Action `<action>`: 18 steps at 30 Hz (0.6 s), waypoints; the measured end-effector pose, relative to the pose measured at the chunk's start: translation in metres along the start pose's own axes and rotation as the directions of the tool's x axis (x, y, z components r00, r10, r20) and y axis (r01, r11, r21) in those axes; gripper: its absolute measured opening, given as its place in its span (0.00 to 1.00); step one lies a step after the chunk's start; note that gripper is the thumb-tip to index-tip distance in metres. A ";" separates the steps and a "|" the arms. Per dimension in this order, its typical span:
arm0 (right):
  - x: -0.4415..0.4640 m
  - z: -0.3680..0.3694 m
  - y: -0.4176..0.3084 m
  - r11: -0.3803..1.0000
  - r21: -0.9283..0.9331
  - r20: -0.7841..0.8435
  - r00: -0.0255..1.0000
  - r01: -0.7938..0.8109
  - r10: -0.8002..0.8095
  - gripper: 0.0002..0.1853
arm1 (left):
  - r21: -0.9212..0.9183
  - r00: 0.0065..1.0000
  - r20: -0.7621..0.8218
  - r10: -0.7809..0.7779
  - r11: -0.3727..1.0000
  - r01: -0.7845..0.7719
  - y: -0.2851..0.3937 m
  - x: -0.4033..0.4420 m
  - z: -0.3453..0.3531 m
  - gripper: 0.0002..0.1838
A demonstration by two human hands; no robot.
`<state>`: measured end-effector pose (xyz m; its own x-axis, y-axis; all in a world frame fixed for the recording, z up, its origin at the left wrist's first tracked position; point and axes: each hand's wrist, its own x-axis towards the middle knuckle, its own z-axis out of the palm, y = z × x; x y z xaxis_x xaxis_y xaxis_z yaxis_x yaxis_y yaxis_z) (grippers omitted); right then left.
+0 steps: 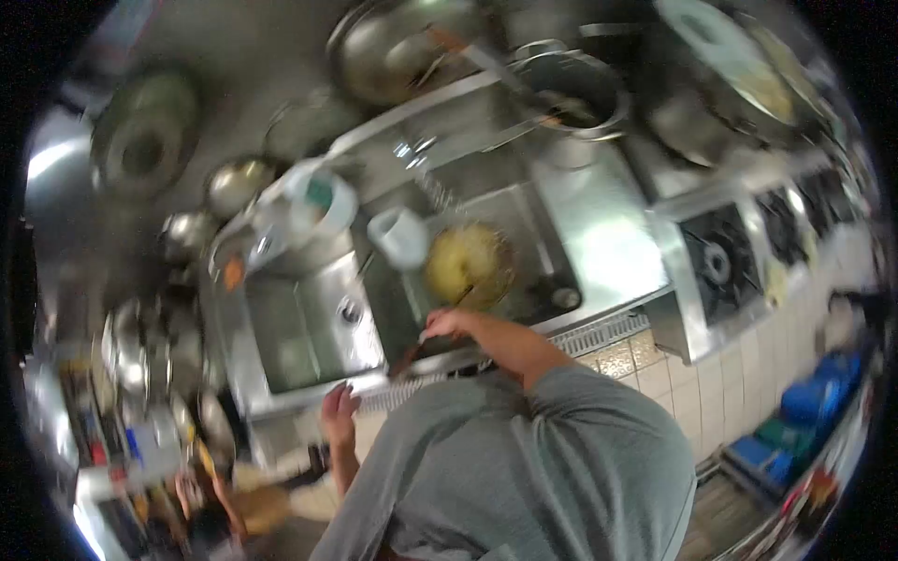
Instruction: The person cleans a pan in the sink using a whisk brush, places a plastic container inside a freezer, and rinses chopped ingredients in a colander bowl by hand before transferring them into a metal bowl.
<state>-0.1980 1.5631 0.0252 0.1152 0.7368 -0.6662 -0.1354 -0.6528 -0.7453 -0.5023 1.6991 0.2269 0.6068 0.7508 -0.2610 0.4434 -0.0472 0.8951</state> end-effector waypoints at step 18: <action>-0.113 -0.007 0.051 0.570 0.776 -0.315 0.949 0.271 -0.021 0.06 | -0.430 0.645 0.756 0.109 0.827 0.364 0.129 0.168 0.235 0.16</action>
<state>-0.2106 1.4451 0.0619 0.4225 0.6574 -0.6240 -0.8093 -0.0364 -0.5863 -0.1882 1.6645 0.2132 0.9387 -0.0190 -0.3442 0.3039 0.5171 0.8002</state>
